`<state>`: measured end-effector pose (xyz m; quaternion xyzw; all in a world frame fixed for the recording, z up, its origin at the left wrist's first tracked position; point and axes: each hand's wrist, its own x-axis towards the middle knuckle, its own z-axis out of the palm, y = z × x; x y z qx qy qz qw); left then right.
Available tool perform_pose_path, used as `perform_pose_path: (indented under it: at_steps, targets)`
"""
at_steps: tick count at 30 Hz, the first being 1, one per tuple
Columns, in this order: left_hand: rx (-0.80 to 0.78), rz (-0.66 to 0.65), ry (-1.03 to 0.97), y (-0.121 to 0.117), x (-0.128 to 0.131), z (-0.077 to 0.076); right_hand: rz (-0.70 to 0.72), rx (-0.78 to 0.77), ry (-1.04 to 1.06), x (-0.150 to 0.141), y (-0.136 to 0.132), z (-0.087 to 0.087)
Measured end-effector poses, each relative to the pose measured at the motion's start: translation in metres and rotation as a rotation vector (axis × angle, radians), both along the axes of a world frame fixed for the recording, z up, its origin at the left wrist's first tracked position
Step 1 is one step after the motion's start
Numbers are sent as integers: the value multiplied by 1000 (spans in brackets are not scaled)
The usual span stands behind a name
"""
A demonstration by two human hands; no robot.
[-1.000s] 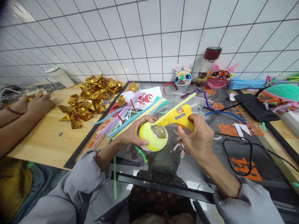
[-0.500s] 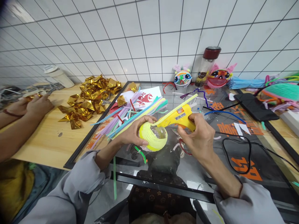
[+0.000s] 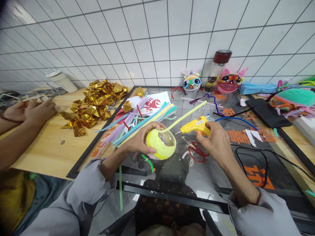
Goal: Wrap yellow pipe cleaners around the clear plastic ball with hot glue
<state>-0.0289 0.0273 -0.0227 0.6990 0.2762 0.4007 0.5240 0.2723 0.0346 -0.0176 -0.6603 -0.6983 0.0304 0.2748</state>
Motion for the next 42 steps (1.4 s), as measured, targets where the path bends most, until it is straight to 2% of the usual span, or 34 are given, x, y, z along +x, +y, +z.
perform_pose_path:
  at_steps: [7, 10, 12, 14, 17, 18, 19, 21, 24, 27, 30, 34, 42]
  targets:
    - [-12, -14, 6, 0, -1, -1, -1, -125, -255, 6, 9, -18]
    - [-1, -17, 10, -1, -1, -1, 14, -80, -408, 5, 9, -21]
    - [7, -11, 11, -1, -1, 0, 18, 67, -471, 2, 1, -15]
    - [4, -4, 16, -1, 0, 1, 57, 347, -444, -4, -14, -2]
    - [14, -2, 24, -2, 1, 3, 278, 873, -344, -20, -43, 27]
    - [21, -5, 32, -1, 1, 4, 362, 985, -355, -27, -50, 37]
    - [29, -5, 42, -1, 1, 4, 457, 1018, -392, -35, -54, 46]
    - [48, -6, 59, -1, 1, 5, 483, 988, -415, -47, -51, 61]
    - [81, -12, 80, -1, -1, 6, 538, 749, -420, -54, -28, 69]
    - [109, -17, 94, -1, -1, 5, 722, 560, -270, -46, -11, 64]
    - [96, -12, 86, -2, -1, 3, 841, 416, -74, -38, -9, 58]
    - [48, -18, 37, -3, -1, 2, 880, 284, 79, -38, -15, 52]
    - [22, -34, 36, -2, -3, 4, 933, 151, 78, -40, -16, 50]
